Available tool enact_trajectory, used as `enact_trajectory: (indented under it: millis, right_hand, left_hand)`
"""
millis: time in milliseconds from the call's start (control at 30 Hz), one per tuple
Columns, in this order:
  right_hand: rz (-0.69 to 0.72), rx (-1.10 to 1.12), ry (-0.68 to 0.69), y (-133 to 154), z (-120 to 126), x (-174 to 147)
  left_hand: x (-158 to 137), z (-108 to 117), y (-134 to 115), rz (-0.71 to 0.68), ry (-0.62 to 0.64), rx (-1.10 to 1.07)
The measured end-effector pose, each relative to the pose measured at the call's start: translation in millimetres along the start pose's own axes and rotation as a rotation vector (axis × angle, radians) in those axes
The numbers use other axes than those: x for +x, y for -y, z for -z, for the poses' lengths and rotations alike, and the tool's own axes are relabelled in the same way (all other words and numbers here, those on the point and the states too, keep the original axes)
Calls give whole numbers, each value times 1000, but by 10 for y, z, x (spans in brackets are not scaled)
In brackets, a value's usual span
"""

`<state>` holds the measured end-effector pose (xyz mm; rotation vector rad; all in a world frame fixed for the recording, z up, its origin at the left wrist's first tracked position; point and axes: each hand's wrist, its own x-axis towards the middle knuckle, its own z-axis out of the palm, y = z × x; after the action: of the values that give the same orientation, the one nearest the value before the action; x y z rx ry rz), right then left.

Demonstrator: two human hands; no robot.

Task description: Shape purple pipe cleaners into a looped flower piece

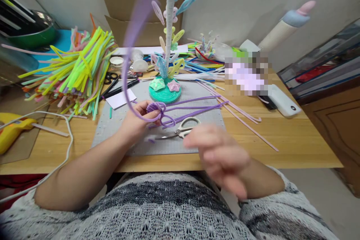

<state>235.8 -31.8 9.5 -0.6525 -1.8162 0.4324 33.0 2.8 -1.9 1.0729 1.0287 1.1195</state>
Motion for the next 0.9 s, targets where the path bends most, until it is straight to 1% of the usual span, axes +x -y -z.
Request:
enact_trajectory:
  millis: [33,67,100,133,167,233,333,467,533,633,700,833,867,900]
  right_hand:
    - [63,160,-240,-52,-60,73]
    - [-29,222,-264,-99,-116,140]
    - [-139,229,-187,-141,-163,196]
    - [-218,205,-61,-179,-200,238]
    - [-277,182,27,-211,-228,265]
    - [-384,195,115,-260,-258,278]
    - [-469,260,126,-297,-273,247]
    - [-503,314,167,-304,-285,231]
    - [-530,345,183,-299,-291,245]
    - [-569,329,208,-288,-300,272]
    - [-606,306,201,-282,-312,281]
    - [-728,334,166,-280,-345,270]
    - [-748,337,158,-281,-350,265]
    - [-757,333,152,-283,-353,262]
  left_hand:
    - [-16,-14,-3,-4,36,27]
    - [-32,-29,-6,-5,70,53]
    - [-49,-42,-8,0,102,76]
    - [-63,-52,-9,10,131,92]
    - [-76,-59,-9,21,159,102]
    - [-92,-61,-1,33,203,103]
    - [-95,-50,15,13,226,96]
    - [-91,-48,11,18,205,82]
    - [-92,-52,-1,34,217,91]
    - [-95,-50,-10,40,211,144]
    - [-95,-43,-9,-1,188,235]
    - [-92,-31,0,-147,140,493]
    - [-91,-31,5,-164,129,507]
    - [-91,-32,11,-167,123,477]
